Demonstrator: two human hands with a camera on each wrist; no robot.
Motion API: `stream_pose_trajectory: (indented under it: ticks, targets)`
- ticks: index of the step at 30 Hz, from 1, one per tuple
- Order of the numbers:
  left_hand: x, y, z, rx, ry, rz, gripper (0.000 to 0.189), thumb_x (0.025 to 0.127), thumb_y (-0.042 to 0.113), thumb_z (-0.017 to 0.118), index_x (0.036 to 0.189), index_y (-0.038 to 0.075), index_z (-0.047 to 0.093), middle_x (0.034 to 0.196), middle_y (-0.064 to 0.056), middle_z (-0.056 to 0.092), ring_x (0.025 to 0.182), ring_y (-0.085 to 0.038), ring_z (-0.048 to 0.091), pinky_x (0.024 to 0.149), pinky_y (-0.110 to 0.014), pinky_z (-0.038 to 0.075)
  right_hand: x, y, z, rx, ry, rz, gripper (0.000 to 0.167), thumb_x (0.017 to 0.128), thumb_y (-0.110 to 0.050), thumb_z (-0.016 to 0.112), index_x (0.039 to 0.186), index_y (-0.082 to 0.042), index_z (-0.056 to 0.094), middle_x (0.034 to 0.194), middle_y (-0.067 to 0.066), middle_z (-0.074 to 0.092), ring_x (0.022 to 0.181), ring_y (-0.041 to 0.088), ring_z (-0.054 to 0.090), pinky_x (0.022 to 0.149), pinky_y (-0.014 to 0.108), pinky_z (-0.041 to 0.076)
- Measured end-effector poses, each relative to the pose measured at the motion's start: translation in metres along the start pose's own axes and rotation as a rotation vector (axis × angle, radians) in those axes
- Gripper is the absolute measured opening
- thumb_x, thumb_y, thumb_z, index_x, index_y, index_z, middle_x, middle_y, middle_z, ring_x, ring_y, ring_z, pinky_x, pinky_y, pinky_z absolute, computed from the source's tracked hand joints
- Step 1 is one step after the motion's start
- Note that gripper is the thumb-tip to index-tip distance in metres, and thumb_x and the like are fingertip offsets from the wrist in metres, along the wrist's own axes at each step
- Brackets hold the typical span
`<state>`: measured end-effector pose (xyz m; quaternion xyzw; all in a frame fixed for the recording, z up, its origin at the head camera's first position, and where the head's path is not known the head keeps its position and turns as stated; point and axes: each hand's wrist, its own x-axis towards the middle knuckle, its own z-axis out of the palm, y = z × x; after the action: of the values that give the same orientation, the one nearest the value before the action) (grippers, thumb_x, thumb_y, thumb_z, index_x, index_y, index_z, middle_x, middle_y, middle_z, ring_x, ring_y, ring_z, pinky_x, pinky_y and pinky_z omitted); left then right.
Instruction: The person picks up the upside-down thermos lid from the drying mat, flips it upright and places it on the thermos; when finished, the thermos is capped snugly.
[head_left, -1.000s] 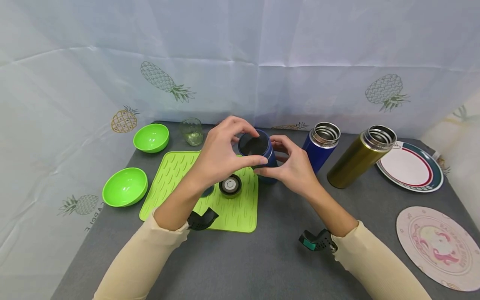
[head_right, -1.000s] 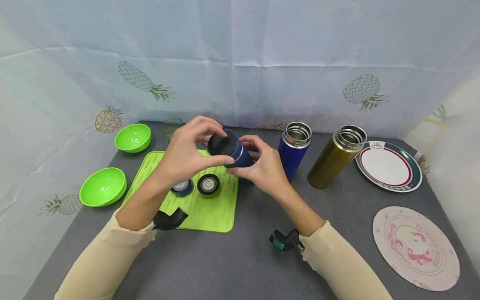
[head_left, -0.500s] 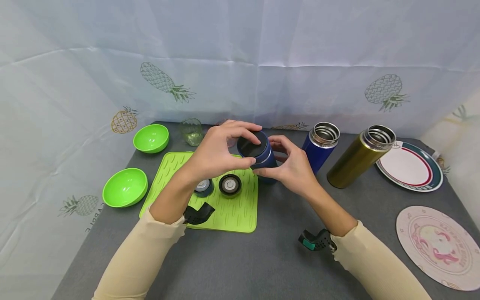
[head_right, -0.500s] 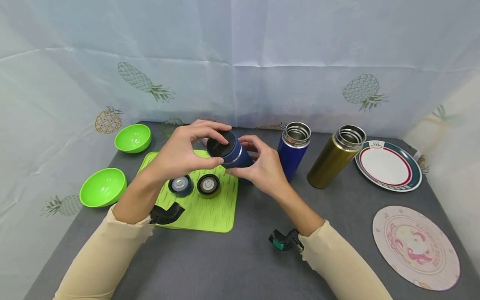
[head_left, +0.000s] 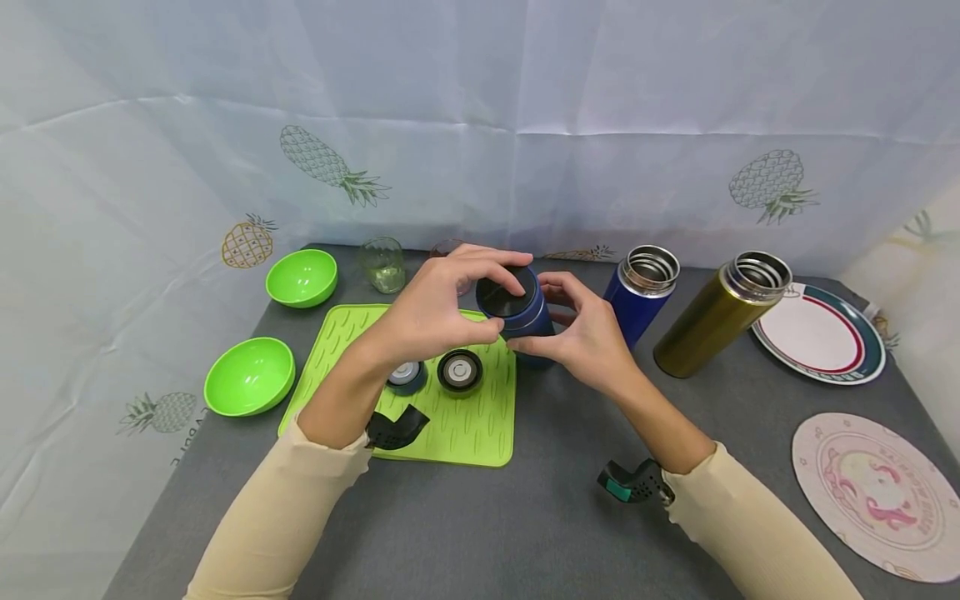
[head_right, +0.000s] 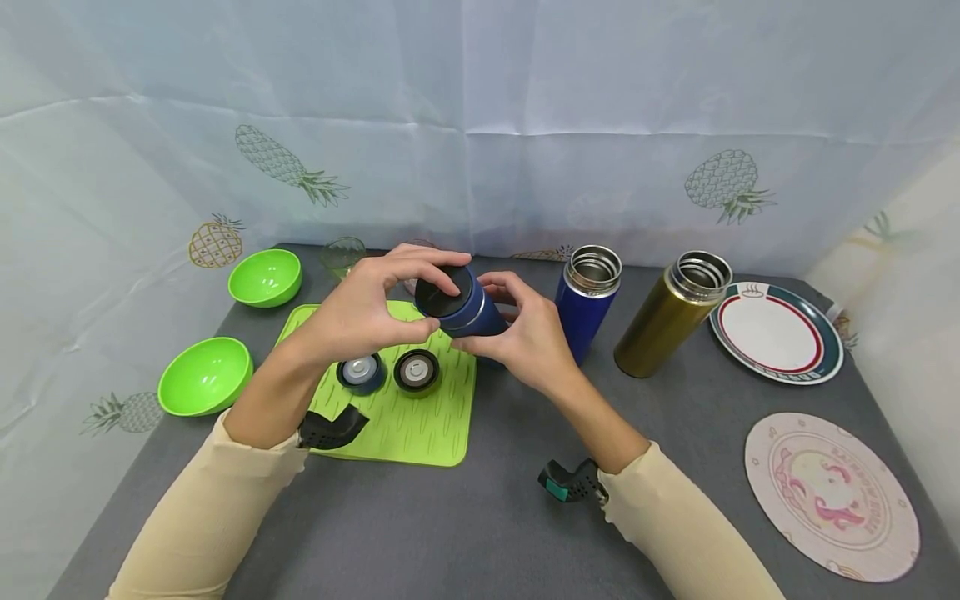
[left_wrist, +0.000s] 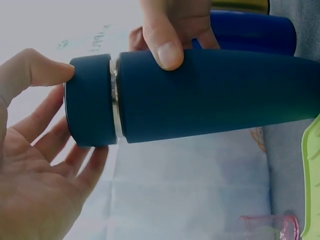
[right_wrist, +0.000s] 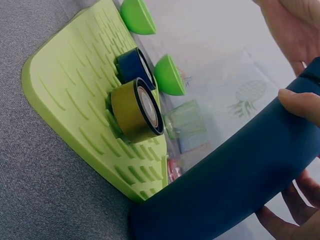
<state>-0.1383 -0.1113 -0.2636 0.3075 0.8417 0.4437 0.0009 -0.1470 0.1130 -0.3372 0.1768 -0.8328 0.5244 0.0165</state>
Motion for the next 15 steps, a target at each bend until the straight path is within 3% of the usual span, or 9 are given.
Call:
stream_pose_trajectory:
  ticks: [6,10,15]
  targets:
    - [-0.0015,0.0023,0.0064,0.04,0.072,0.001,0.032,0.082,0.016,0.081,0.111,0.012,0.068,0.147,-0.002,0.053,0.135,-0.021,0.051,0.107,-0.044,0.049,0.0003,0.0016,-0.0001,0.012,0.001,-0.003,0.074,0.071,-0.022,0.094,0.135,-0.019,0.057,0.13,0.006,0.064,0.125,0.023,0.062,0.108,0.048,0.053]
    - [-0.0008,0.0046,0.0091,0.067,0.136,-0.014,0.044,0.077,0.027,0.09,0.111,0.012,0.067,0.134,-0.002,0.055,0.126,-0.019,0.052,0.1,-0.043,0.05,0.0011,0.0025,-0.0005,0.019,0.001,-0.011,0.071,0.072,-0.022,0.093,0.134,-0.019,0.058,0.128,0.006,0.065,0.125,0.022,0.062,0.108,0.048,0.054]
    - [0.0008,0.0046,0.0108,0.078,0.153,-0.023,0.045,0.074,0.029,0.092,0.11,0.013,0.07,0.123,-0.002,0.056,0.118,-0.019,0.054,0.096,-0.045,0.05,0.001,0.0023,-0.0006,0.017,0.001,-0.011,0.071,0.073,-0.023,0.093,0.134,-0.019,0.058,0.128,0.006,0.064,0.124,0.021,0.062,0.108,0.047,0.054]
